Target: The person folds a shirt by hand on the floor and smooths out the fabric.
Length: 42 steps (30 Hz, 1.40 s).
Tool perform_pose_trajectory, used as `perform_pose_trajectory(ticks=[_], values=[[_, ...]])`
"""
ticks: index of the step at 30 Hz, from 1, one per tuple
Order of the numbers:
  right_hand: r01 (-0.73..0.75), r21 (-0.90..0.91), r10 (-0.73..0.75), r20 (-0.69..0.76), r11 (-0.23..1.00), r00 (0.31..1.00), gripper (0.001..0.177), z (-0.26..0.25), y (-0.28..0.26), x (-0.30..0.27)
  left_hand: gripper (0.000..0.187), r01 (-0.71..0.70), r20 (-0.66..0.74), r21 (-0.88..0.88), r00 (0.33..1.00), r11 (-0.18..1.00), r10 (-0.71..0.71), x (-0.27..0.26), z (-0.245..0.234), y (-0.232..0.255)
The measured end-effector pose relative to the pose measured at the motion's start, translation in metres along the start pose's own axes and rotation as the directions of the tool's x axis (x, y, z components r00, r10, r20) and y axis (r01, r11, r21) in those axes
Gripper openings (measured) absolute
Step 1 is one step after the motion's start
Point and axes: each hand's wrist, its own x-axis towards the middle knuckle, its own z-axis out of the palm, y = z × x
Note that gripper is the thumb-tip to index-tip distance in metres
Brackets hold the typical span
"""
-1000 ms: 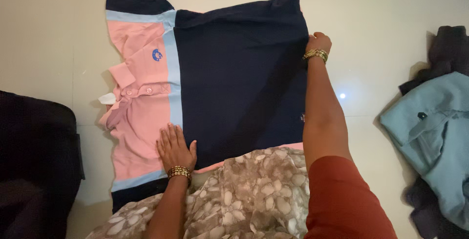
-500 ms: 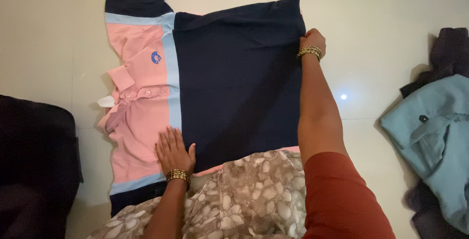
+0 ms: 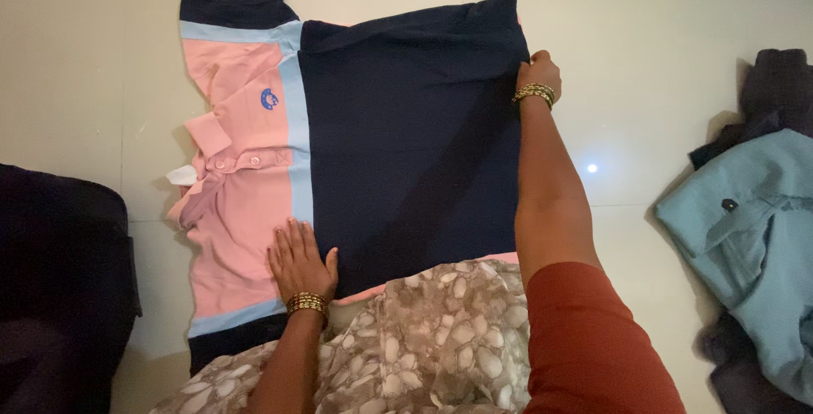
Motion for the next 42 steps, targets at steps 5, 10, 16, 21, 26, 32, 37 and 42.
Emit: perform_pose_trajectory(ticks=[5, 10, 16, 21, 26, 32, 37, 42], values=[[0.001, -0.013, 0.001, 0.094, 1.0, 0.996, 0.029, -0.003, -0.009, -0.007, 0.08, -0.003, -0.009, -0.004, 1.0, 1.0, 0.003, -0.003, -0.003, 0.0], [0.032, -0.062, -0.027, 0.072, 0.998, 0.997, 0.019, 0.001, -0.013, -0.004, 0.078, -0.009, -0.022, -0.014, 1.0, 1.0, 0.009, -0.002, -0.002, 0.0], [0.014, -0.011, -0.015, -0.038, 1.0, 0.999, 0.011, 0.016, -0.003, 0.011, 0.08, 0.0, 0.014, 0.014, 1.0, 1.0, 0.0, -0.002, -0.002, 0.0], [-0.022, 0.135, 0.035, -0.09, 0.991, 0.995, 0.012, 0.03, 0.006, 0.021, 0.081, 0.001, 0.007, -0.021, 1.0, 1.0, -0.001, 0.0, 0.0, -0.001], [0.353, 0.255, -0.265, -0.322, 0.9, 0.909, 0.023, 0.041, -0.009, 0.001, 0.081, 0.004, 0.017, 0.0, 1.0, 1.0, -0.004, -0.001, -0.002, 0.0], [0.712, 0.105, -0.708, -0.078, 0.695, 0.702, 0.018, 0.049, -0.055, -0.118, 0.08, -0.001, 0.005, 0.004, 1.0, 1.0, 0.001, -0.002, -0.007, 0.001], [0.875, 0.054, -0.877, 0.032, 0.481, 0.48, 0.043, 0.076, -0.065, -0.175, 0.081, 0.015, 0.056, 0.029, 0.998, 0.999, -0.016, 0.0, -0.006, 0.001], [0.816, -0.087, -0.77, 0.287, 0.572, 0.57, 0.066, 0.087, -0.067, -0.147, 0.081, 0.006, 0.027, 0.029, 1.0, 1.0, -0.006, -0.002, -0.006, 0.001]])
